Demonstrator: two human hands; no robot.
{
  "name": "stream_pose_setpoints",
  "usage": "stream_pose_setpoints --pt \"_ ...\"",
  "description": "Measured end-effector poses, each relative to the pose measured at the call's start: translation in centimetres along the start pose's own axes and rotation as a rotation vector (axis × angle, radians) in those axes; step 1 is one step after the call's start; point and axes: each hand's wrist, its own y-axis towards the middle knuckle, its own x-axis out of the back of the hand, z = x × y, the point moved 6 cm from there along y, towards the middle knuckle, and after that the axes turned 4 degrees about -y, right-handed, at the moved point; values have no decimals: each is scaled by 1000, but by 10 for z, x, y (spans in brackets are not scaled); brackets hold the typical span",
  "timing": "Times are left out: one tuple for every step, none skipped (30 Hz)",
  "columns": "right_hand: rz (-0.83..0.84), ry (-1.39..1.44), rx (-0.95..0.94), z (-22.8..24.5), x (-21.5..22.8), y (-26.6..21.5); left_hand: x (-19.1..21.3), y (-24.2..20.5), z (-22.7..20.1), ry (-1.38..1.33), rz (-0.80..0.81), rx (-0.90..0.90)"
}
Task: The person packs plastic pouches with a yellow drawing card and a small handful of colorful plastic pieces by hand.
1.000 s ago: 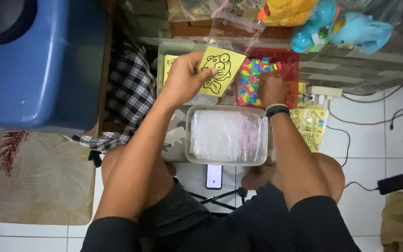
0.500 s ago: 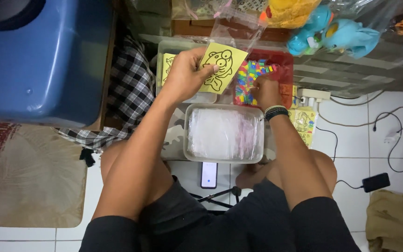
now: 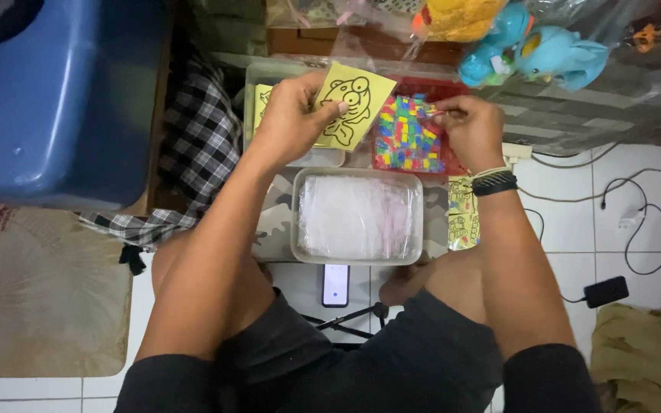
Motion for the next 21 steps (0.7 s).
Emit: stream_pose_setpoints --pt "-11 24 -63 3 6 -2 -2 0 0 0 8 -2" --pt "-19 50 -130 5 10 -5 -3 -1 1 1 19 1" --pt "-18 55 -137 9 12 -3 -4 -1 4 6 24 6" --pt "-20 139 -107 15 14 -1 -5 0 8 10 8 15" --pt "-23 222 -76 21 16 2 -4 1 11 14 -9 24" --pt "-23 227 -78 26 19 5 -5 3 13 19 -7 26" --pt "-9 240 -134 28 20 8 -5 4 14 26 -6 29" --pt "8 252 -193 30 21 9 -6 4 17 31 -4 34" --pt "10 255 -197 26 20 10 -7 5 20 33 -2 39" --pt "-19 267 -109 28 22 13 -7 7 21 48 -5 6" --pt "-47 278 -20 30 25 16 -7 8 22 63 -8 -28" --pt "-50 281 -24 28 25 18 -8 10 22 66 -3 -27" --pt "-61 237 25 30 26 19 -7 11 25 65 -10 13" --pt "-71 192 74 32 26 20 -7 12 28 64 -17 52" --pt "-73 195 69 30 26 19 -9 12 28 67 -12 54" --pt "-69 173 83 30 27 19 -9 13 26 71 -6 39" --pt "-64 151 98 31 27 18 -10 13 23 75 0 24" --pt "-65 157 101 38 32 16 -11 14 27 81 -4 24" --pt "-53 140 4 39 36 13 -12 15 31 65 -2 32" --pt "-39 123 -91 41 40 11 -13 15 34 49 -1 40" --pt "-38 129 -86 45 45 9 -12 16 38 55 -6 40"
